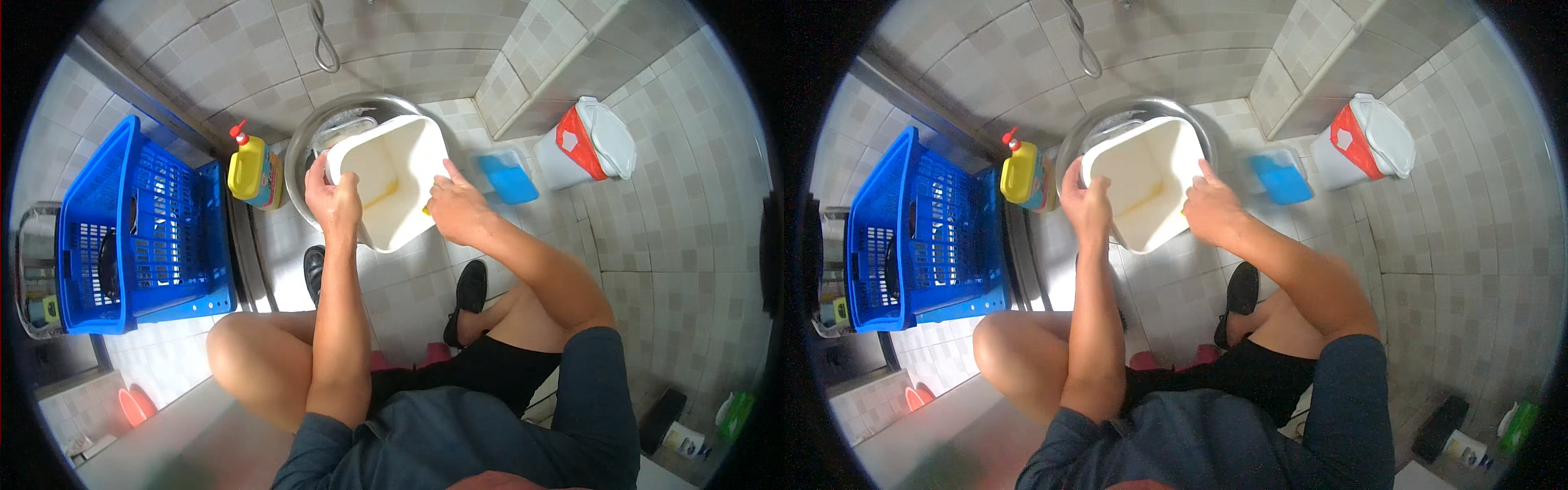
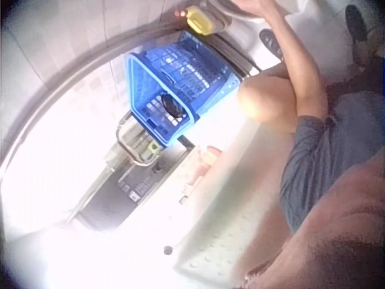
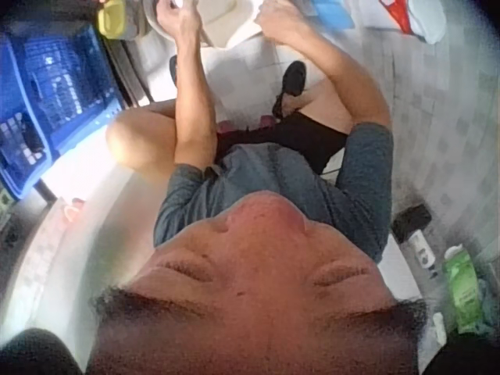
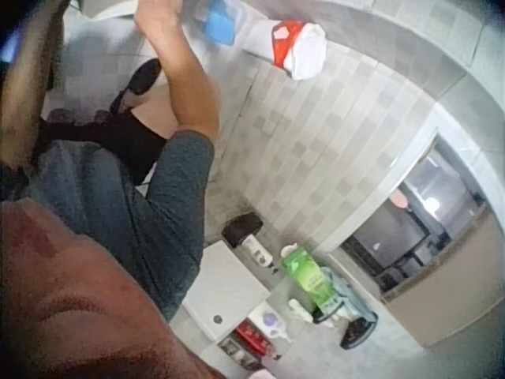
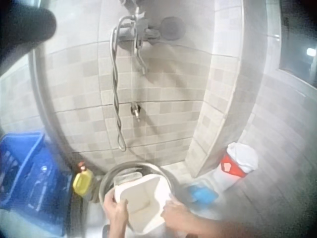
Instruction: Clean white plastic buckets using a sponge and water in a bathroom sink area.
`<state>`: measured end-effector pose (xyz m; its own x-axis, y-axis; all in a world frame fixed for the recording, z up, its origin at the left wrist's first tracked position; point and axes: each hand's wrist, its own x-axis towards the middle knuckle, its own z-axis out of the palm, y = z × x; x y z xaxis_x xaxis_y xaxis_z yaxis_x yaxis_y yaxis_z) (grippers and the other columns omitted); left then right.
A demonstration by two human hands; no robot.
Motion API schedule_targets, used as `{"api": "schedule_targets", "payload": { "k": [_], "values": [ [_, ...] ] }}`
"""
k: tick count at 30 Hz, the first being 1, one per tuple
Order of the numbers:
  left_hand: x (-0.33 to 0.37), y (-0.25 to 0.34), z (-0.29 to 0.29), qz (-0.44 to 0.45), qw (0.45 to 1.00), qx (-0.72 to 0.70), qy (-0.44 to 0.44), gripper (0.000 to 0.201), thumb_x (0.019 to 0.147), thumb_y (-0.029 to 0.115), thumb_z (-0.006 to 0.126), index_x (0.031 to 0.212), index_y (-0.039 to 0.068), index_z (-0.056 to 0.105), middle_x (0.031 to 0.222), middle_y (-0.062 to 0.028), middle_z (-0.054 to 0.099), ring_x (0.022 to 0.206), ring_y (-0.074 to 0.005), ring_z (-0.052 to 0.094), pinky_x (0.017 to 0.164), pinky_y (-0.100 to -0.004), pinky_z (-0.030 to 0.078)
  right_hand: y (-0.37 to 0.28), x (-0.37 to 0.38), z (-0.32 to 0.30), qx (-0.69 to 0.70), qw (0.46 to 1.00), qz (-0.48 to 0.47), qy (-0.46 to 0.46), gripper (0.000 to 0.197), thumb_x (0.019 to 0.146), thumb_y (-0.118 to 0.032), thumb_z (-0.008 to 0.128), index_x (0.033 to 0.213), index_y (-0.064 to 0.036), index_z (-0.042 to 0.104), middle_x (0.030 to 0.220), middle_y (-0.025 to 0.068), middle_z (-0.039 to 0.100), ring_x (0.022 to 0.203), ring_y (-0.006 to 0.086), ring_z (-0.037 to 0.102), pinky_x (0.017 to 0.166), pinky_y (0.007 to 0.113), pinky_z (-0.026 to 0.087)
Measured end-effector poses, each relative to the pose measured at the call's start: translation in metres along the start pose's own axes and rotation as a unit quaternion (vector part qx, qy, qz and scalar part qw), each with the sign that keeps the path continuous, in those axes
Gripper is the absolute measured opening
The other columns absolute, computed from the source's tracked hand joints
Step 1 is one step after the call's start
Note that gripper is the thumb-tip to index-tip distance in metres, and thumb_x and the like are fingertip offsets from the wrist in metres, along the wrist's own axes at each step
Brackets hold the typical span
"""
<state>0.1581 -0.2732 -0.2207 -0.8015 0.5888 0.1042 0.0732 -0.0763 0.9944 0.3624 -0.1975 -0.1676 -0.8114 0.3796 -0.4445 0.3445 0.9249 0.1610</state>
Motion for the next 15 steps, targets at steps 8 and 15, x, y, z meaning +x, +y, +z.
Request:
{"api": "schedule_targets", "payload": {
  "k": [8,15],
  "values": [
    [-0.008,0.018,0.01,-0.013,0.998,0.045,-0.042,0.052,0.071,0.009,0.064,0.121,-0.005,0.066,0.112,-0.0168,0.062,0.101,-0.0275,0.064,0.093,-0.0351,0.049,0.041,0.01,0.025,-0.094,0.942,0.058,0.317,0.046,0.089,-0.014,0.057,0.131,0.0032,0.059,0.141,0.0129,0.053,0.145,0.0287,0.034,0.124,0.052,0.019],
    [-0.002,-0.002,-0.001,-0.003,1.0,-0.008,0.015,0.05,0.073,0.006,0.064,0.12,-0.008,0.063,0.109,-0.0154,0.065,0.097,-0.0224,0.065,0.088,-0.0328,0.05,0.029,-0.005,0.029,0.012,0.938,-0.018,0.346,0.028,0.086,-0.007,0.055,0.109,0.0036,0.068,0.128,0.0153,0.062,0.141,0.0299,0.041,0.12,0.049,0.029]
  ]
}}
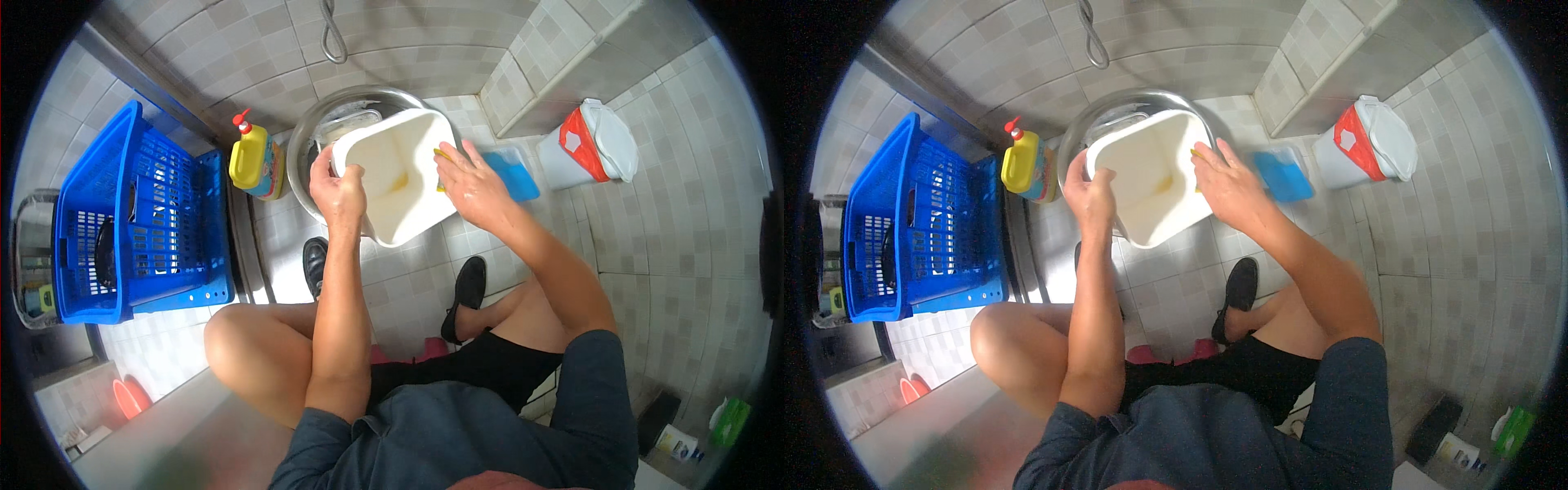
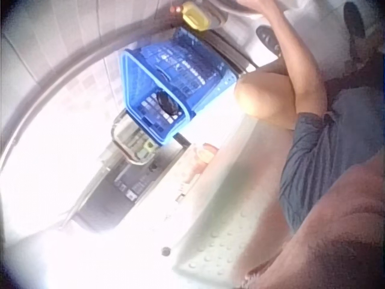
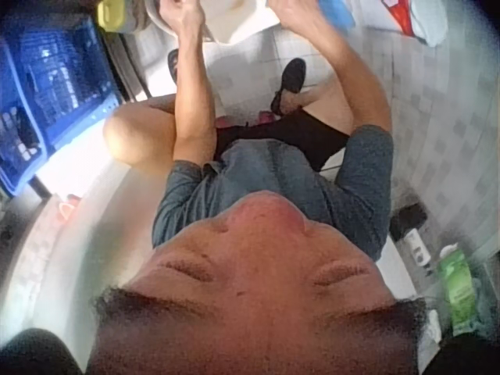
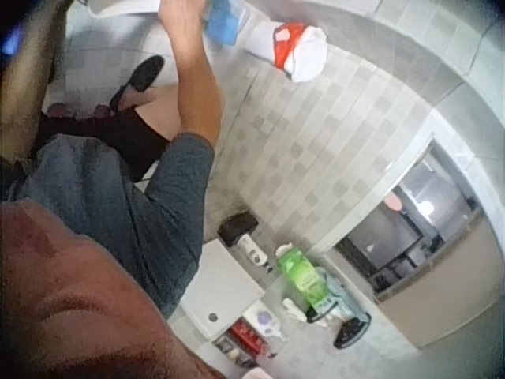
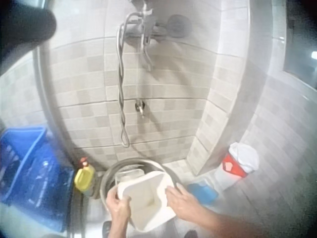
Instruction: Clean white plastic buckets using a sponge and water in a bathroom sink area.
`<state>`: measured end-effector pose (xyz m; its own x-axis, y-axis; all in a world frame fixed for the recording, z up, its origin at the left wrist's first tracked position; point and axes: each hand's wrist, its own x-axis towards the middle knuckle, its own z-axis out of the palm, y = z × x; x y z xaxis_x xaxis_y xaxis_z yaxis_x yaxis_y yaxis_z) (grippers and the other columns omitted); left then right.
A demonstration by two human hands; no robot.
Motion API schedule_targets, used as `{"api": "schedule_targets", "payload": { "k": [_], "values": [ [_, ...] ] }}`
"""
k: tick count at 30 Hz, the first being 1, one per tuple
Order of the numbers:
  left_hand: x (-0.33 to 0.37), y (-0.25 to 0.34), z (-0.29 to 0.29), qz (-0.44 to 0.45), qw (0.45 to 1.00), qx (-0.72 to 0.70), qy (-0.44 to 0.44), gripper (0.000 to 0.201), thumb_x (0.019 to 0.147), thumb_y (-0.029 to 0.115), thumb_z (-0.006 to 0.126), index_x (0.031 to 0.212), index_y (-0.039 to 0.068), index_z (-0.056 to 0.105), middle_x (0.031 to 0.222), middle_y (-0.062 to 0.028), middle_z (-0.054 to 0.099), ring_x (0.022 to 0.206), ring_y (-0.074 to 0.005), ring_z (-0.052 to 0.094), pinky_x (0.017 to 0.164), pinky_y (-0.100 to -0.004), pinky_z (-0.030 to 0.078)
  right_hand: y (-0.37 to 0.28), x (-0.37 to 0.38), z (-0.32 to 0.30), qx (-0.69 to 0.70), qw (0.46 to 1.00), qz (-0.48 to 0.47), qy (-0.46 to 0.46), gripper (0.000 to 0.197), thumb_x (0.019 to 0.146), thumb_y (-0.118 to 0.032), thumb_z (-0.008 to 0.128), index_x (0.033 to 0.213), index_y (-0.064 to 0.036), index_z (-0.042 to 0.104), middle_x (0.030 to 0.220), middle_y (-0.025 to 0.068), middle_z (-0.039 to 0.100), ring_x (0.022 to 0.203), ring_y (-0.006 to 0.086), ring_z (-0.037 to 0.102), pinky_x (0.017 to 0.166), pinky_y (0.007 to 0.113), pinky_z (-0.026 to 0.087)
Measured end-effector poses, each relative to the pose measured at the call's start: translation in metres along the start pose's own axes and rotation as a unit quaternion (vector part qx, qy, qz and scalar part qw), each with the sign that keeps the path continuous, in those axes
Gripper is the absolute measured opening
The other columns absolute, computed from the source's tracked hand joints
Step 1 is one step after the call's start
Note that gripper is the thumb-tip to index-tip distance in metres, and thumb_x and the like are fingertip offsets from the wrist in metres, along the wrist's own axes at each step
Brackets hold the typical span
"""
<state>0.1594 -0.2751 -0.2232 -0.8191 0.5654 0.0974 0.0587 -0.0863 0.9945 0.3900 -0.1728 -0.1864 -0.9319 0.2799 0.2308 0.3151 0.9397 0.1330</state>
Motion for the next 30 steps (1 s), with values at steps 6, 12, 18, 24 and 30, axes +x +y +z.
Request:
{"api": "schedule_targets", "payload": {
  "k": [6,12,18,24,30],
  "values": [
    [0.002,0.004,0.0,-0.031,0.997,-0.065,0.035,0.044,0.075,0.002,0.062,0.118,-0.007,0.062,0.102,-0.0112,0.068,0.094,-0.019,0.065,0.084,-0.0295,0.051,0.005,-0.005,-0.002,0.102,0.995,-0.009,-0.022,0.01,0.084,0.001,0.057,0.09,-0.0004,0.065,0.103,0.0155,0.065,0.127,0.0356,0.052,0.11,0.049,0.04],
    [0.016,-0.018,-0.008,-0.035,0.984,-0.101,0.142,0.042,0.076,0.0,0.06,0.117,-0.008,0.058,0.106,-0.0123,0.066,0.092,-0.0201,0.064,0.084,-0.0305,0.051,0.002,-0.001,-0.01,0.298,0.949,0.101,0.031,0.011,0.09,0.0,0.053,0.096,-0.0009,0.062,0.098,0.0183,0.063,0.102,0.0394,0.057,0.088,0.047,0.048],
    [0.025,-0.023,-0.018,-0.167,0.955,-0.192,0.152,0.041,0.08,0.003,0.055,0.119,-0.007,0.053,0.111,-0.017,0.062,0.099,-0.0263,0.064,0.087,-0.0359,0.052,0.021,-0.001,-0.014,0.324,0.917,0.206,0.107,0.015,0.1,-0.008,0.049,0.103,0.0001,0.061,0.099,0.0216,0.063,0.09,0.0412,0.061,0.082,0.045,0.05],
    [0.019,-0.042,-0.014,-0.305,0.876,-0.362,0.088,0.045,0.084,0.01,0.051,0.127,-0.002,0.045,0.123,-0.0206,0.056,0.11,-0.0374,0.062,0.096,-0.0488,0.053,0.035,0.002,-0.01,0.411,0.854,0.302,0.105,0.022,0.103,-0.016,0.05,0.108,0.0014,0.062,0.093,0.0137,0.067,0.084,0.0231,0.063,0.079,0.035,0.05],
    [0.008,-0.042,0.002,-0.331,0.833,-0.443,0.005,0.054,0.087,0.015,0.049,0.138,-0.003,0.042,0.134,-0.0232,0.054,0.122,-0.0395,0.057,0.104,-0.0518,0.048,0.032,0.011,-0.023,0.536,0.765,0.345,0.089,0.022,0.103,-0.017,0.054,0.107,0.002,0.063,0.092,0.0019,0.065,0.086,0.0073,0.057,0.075,0.026,0.048]
  ]
}}
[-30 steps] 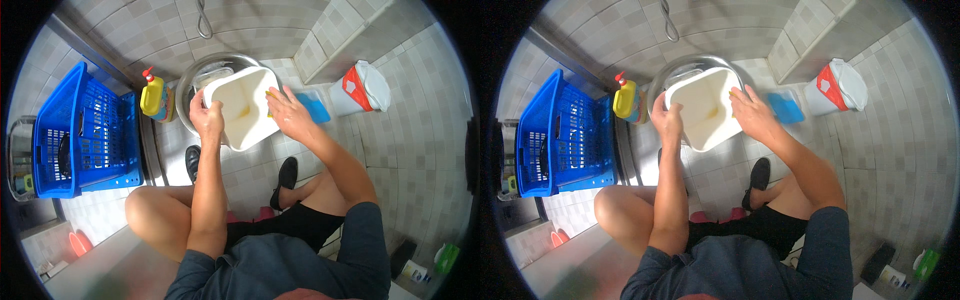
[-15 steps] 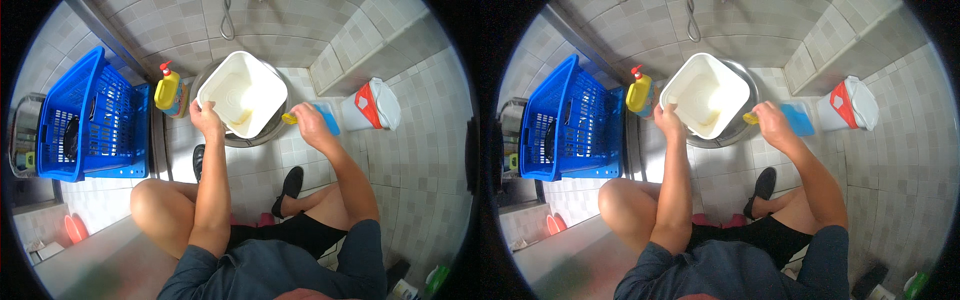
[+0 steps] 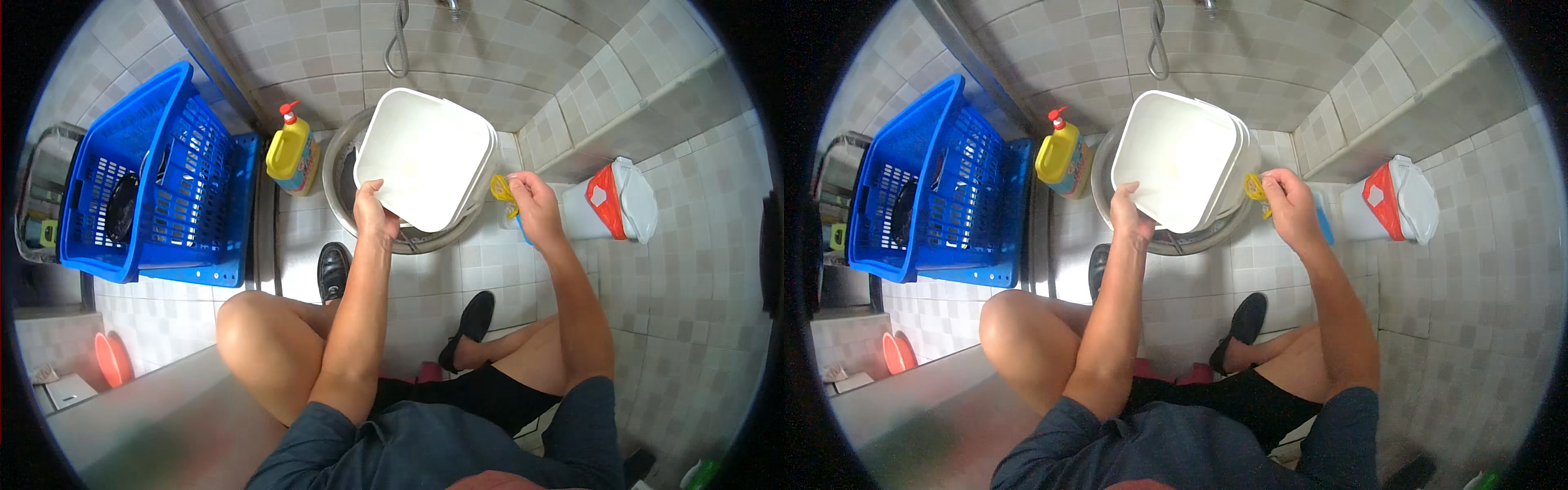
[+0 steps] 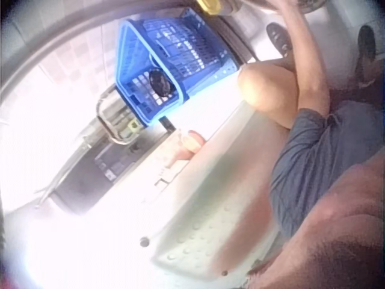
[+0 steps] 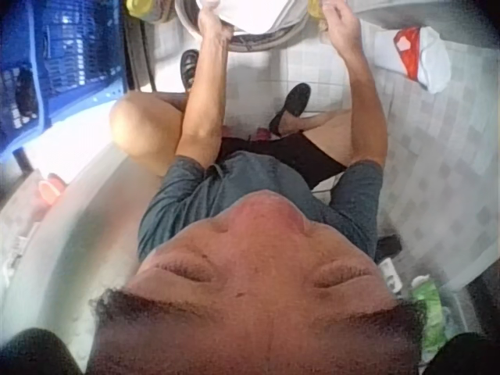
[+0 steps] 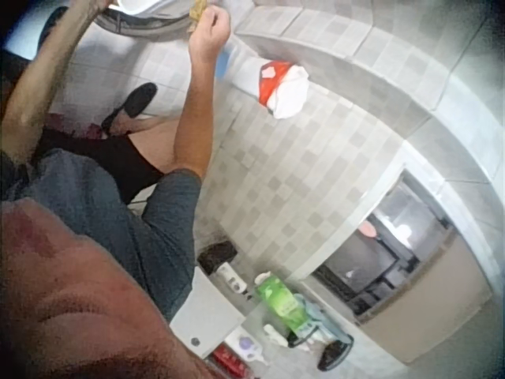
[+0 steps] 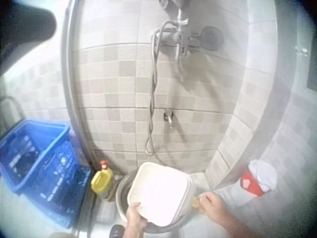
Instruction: Clean white plastic buckets using a sponge and water in a bathroom sink area.
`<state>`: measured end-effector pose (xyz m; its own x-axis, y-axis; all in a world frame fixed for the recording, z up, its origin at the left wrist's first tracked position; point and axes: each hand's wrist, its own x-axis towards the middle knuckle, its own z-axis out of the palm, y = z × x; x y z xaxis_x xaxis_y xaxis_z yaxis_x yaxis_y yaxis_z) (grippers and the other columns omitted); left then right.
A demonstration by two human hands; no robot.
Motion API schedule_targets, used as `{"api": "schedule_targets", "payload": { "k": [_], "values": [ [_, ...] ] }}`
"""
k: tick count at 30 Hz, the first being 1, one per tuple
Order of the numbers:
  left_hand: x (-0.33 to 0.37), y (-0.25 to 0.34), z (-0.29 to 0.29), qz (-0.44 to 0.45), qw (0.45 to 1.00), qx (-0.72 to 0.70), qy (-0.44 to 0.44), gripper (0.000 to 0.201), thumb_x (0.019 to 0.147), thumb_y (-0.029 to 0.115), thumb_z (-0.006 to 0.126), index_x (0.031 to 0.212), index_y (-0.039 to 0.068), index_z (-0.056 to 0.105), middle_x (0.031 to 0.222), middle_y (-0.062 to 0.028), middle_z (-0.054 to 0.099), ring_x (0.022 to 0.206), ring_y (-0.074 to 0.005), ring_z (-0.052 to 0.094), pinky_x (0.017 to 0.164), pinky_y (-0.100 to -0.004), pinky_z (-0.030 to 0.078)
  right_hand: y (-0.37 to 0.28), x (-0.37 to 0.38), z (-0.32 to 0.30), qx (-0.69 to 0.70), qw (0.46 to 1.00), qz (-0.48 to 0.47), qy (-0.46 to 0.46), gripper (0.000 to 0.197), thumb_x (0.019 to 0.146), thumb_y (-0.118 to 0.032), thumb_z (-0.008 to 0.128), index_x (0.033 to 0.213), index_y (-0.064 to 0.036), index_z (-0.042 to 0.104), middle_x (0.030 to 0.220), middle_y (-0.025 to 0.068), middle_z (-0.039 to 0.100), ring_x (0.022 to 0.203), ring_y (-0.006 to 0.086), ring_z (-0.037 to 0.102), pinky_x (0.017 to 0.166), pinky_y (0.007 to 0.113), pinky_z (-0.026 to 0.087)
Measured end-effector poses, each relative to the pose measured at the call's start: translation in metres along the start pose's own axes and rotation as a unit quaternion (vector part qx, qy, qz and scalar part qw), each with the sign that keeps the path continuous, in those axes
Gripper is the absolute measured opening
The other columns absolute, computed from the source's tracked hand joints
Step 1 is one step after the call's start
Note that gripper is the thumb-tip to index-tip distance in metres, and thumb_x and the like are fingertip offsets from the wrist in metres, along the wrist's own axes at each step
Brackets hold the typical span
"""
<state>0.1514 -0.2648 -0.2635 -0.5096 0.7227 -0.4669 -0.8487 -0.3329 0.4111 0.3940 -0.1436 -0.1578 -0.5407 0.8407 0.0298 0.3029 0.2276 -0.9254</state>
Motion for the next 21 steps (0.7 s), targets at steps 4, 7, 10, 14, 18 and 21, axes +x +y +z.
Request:
{"api": "schedule_targets", "payload": {
  "k": [4,7,10,14,18,21],
  "values": [
    [-0.007,-0.002,0.007,-0.032,0.999,-0.01,-0.019,0.062,0.09,0.021,0.046,0.145,-0.006,0.036,0.143,-0.0256,0.048,0.132,-0.0417,0.049,0.11,-0.0559,0.041,-0.011,0.004,-0.002,0.031,0.999,0.038,0.001,0.023,0.102,-0.019,0.057,0.109,0.0019,0.064,0.094,0.0023,0.066,0.086,0.0078,0.058,0.076,0.025,0.048],
    [-0.008,-0.003,0.01,-0.069,0.997,-0.034,-0.013,0.062,0.09,0.021,0.047,0.145,-0.006,0.036,0.141,-0.0258,0.049,0.13,-0.042,0.051,0.11,-0.056,0.042,-0.006,0.009,-0.01,0.023,0.998,0.042,0.03,0.026,0.1,-0.02,0.059,0.111,0.0025,0.064,0.096,0.0032,0.067,0.087,0.0086,0.06,0.077,0.025,0.049],
    [-0.009,-0.005,0.01,-0.071,0.996,-0.049,-0.023,0.06,0.09,0.021,0.048,0.142,-0.006,0.039,0.138,-0.026,0.051,0.128,-0.0417,0.053,0.109,-0.0552,0.043,0.001,0.014,-0.019,0.029,0.998,0.048,0.037,0.027,0.099,-0.02,0.06,0.112,0.0031,0.064,0.098,0.0045,0.068,0.089,0.0095,0.061,0.078,0.026,0.049],
    [-0.015,-0.007,0.018,-0.076,0.995,-0.059,-0.011,0.057,0.09,0.02,0.048,0.14,-0.006,0.041,0.136,-0.026,0.053,0.126,-0.0413,0.054,0.109,-0.0541,0.044,0.007,0.019,-0.033,0.049,0.994,0.074,0.067,0.025,0.099,-0.018,0.061,0.113,0.0032,0.064,0.099,0.0053,0.068,0.089,0.0104,0.061,0.079,0.026,0.049],
    [-0.019,-0.009,0.021,-0.097,0.993,-0.064,-0.011,0.056,0.09,0.02,0.048,0.139,-0.007,0.042,0.134,-0.0259,0.054,0.123,-0.0409,0.056,0.108,-0.0538,0.046,0.011,0.021,-0.039,0.052,0.993,0.072,0.08,0.025,0.099,-0.016,0.06,0.113,0.0036,0.063,0.1,0.0055,0.068,0.089,0.0104,0.061,0.08,0.025,0.049],
    [-0.02,-0.008,0.021,-0.097,0.993,-0.067,-0.027,0.056,0.09,0.019,0.048,0.138,-0.008,0.041,0.133,-0.0262,0.054,0.123,-0.0409,0.057,0.108,-0.0537,0.046,0.01,0.022,-0.04,0.041,0.993,0.078,0.076,0.024,0.1,-0.015,0.059,0.113,0.0044,0.063,0.1,0.0063,0.068,0.09,0.0107,0.061,0.079,0.026,0.049]
  ]
}}
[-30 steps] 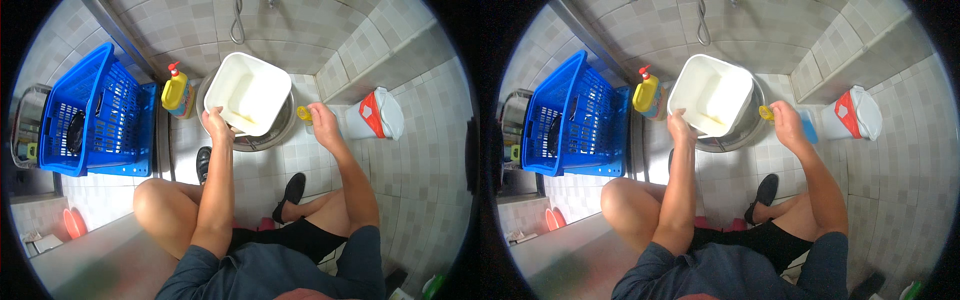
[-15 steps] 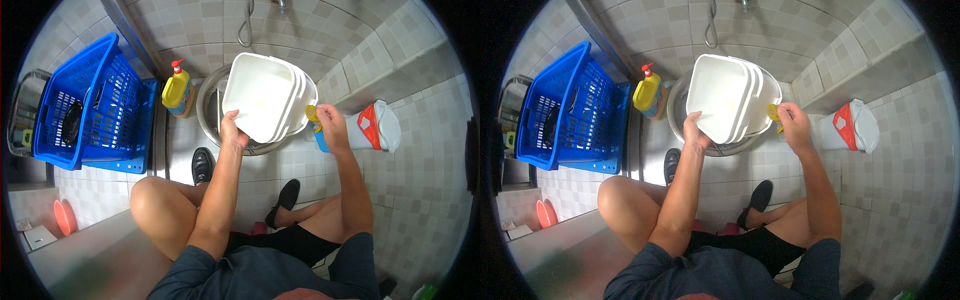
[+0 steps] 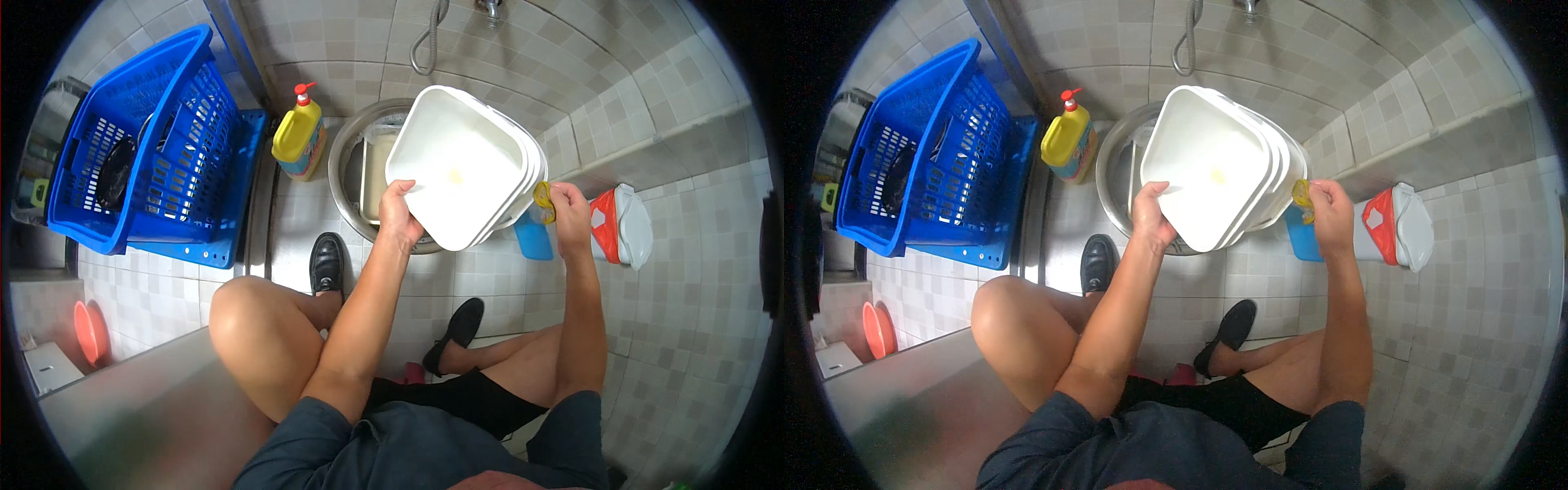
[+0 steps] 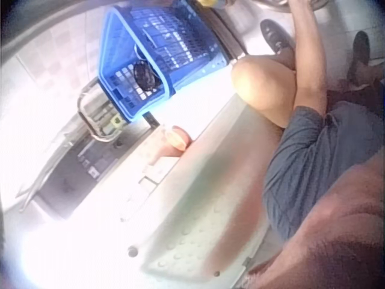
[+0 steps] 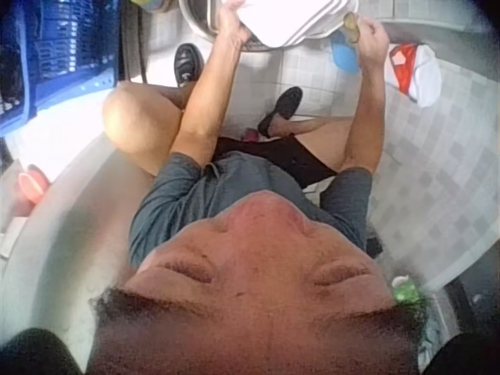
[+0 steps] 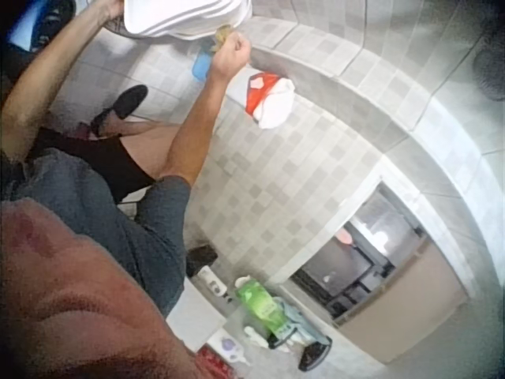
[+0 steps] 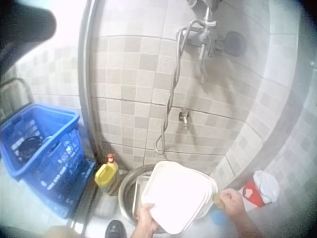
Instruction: Clean white plastic buckets using a sponge and water in a bathroom sink area.
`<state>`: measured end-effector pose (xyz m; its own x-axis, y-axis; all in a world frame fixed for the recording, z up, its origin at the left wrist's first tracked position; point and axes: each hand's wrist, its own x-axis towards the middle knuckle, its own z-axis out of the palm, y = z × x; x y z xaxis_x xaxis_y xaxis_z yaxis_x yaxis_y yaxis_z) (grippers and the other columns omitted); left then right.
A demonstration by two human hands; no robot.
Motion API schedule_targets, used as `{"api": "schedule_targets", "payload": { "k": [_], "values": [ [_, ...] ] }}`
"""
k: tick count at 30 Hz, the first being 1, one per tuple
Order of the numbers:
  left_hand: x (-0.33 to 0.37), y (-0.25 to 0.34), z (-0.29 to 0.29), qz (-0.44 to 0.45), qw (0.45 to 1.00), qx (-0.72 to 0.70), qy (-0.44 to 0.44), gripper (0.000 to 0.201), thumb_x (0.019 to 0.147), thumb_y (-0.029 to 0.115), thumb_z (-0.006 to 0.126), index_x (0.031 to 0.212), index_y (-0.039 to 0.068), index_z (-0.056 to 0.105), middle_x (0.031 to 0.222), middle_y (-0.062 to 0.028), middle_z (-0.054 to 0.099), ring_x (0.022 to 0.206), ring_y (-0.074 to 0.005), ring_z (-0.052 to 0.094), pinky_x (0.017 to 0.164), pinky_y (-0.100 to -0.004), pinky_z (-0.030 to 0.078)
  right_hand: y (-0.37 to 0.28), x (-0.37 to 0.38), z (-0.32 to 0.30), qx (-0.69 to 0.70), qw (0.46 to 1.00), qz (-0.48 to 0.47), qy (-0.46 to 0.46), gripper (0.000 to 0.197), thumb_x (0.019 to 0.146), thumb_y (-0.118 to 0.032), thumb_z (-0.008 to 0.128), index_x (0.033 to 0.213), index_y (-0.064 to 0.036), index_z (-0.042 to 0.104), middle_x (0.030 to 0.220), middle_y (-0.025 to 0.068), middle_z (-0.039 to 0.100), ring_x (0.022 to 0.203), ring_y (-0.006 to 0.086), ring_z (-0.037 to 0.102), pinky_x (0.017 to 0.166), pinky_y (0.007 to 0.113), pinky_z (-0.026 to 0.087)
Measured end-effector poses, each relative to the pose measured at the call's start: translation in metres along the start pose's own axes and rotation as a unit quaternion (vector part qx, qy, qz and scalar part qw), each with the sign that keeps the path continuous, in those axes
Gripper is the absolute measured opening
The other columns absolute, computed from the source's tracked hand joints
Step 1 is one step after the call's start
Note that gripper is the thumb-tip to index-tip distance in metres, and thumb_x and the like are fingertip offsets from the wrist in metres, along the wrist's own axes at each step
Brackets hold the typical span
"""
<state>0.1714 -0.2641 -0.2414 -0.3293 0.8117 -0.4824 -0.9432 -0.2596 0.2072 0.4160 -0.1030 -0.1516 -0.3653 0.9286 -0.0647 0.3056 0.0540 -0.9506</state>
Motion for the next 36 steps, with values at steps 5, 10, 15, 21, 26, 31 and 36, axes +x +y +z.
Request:
{"api": "schedule_targets", "payload": {
  "k": [5,10,15,21,26,31,36],
  "values": [
    [0.002,-0.001,0.003,-0.008,1.0,-0.009,0.0,0.057,0.09,0.019,0.047,0.139,-0.008,0.041,0.135,-0.0267,0.053,0.125,-0.0407,0.055,0.109,-0.053,0.046,0.001,0.0,0.0,0.005,1.0,-0.018,-0.005,0.022,0.101,-0.017,0.056,0.11,0.0019,0.063,0.096,0.0072,0.067,0.08,0.0124,0.06,0.068,0.029,0.051],
    [0.008,-0.001,-0.005,0.003,1.0,0.001,0.007,0.059,0.091,0.019,0.046,0.142,-0.008,0.038,0.14,-0.0263,0.05,0.129,-0.04,0.052,0.111,-0.0534,0.042,-0.005,0.0,0.003,-0.004,1.0,0.008,-0.006,0.024,0.101,-0.016,0.057,0.112,0.0048,0.063,0.1,0.0095,0.068,0.087,0.0117,0.063,0.077,0.026,0.051],
    [0.01,-0.002,-0.005,-0.004,1.0,-0.006,0.017,0.06,0.091,0.019,0.045,0.144,-0.007,0.036,0.142,-0.0255,0.049,0.131,-0.0399,0.051,0.112,-0.054,0.04,-0.001,0.004,0.001,-0.026,1.0,0.007,-0.005,0.025,0.1,-0.019,0.058,0.109,0.0044,0.064,0.099,0.009,0.068,0.084,0.012,0.063,0.074,0.027,0.051],
    [0.012,0.0,-0.009,0.005,0.998,0.048,0.04,0.06,0.09,0.019,0.046,0.144,-0.007,0.036,0.141,-0.0252,0.05,0.129,-0.0386,0.052,0.11,-0.0538,0.042,-0.016,0.008,-0.002,0.037,0.995,0.075,0.046,0.028,0.098,-0.02,0.06,0.115,0.0028,0.062,0.103,0.011,0.067,0.083,0.0174,0.063,0.071,0.031,0.053],
    [0.008,-0.008,-0.003,0.067,0.987,0.113,0.09,0.043,0.088,0.017,0.052,0.127,0.002,0.044,0.112,-0.0163,0.058,0.09,-0.0249,0.064,0.059,-0.0333,0.051,-0.065,-0.005,0.013,0.202,0.979,0.03,-0.001,0.031,0.097,-0.014,0.057,0.122,0.0039,0.057,0.112,0.014,0.064,0.087,0.0238,0.066,0.072,0.035,0.056],
    [0.002,-0.03,0.01,0.15,0.949,0.26,0.098,0.048,0.084,0.008,0.055,0.13,0.001,0.042,0.116,-0.0157,0.056,0.092,-0.0234,0.061,0.074,-0.037,0.053,-0.065,-0.006,0.064,0.234,0.968,0.045,-0.077,0.035,0.093,-0.006,0.056,0.126,0.0053,0.053,0.122,0.0186,0.059,0.094,0.0291,0.066,0.076,0.041,0.059],
    [-0.007,-0.058,0.01,0.235,0.929,0.284,0.045,0.052,0.084,0.005,0.053,0.135,-0.001,0.042,0.12,-0.0138,0.056,0.105,-0.0219,0.056,0.093,-0.0332,0.046,-0.024,0.021,0.131,0.21,0.954,0.212,0.018,0.029,0.088,0.001,0.051,0.115,0.0045,0.06,0.11,0.0196,0.063,0.092,0.0281,0.066,0.07,0.047,0.057]
  ]
}}
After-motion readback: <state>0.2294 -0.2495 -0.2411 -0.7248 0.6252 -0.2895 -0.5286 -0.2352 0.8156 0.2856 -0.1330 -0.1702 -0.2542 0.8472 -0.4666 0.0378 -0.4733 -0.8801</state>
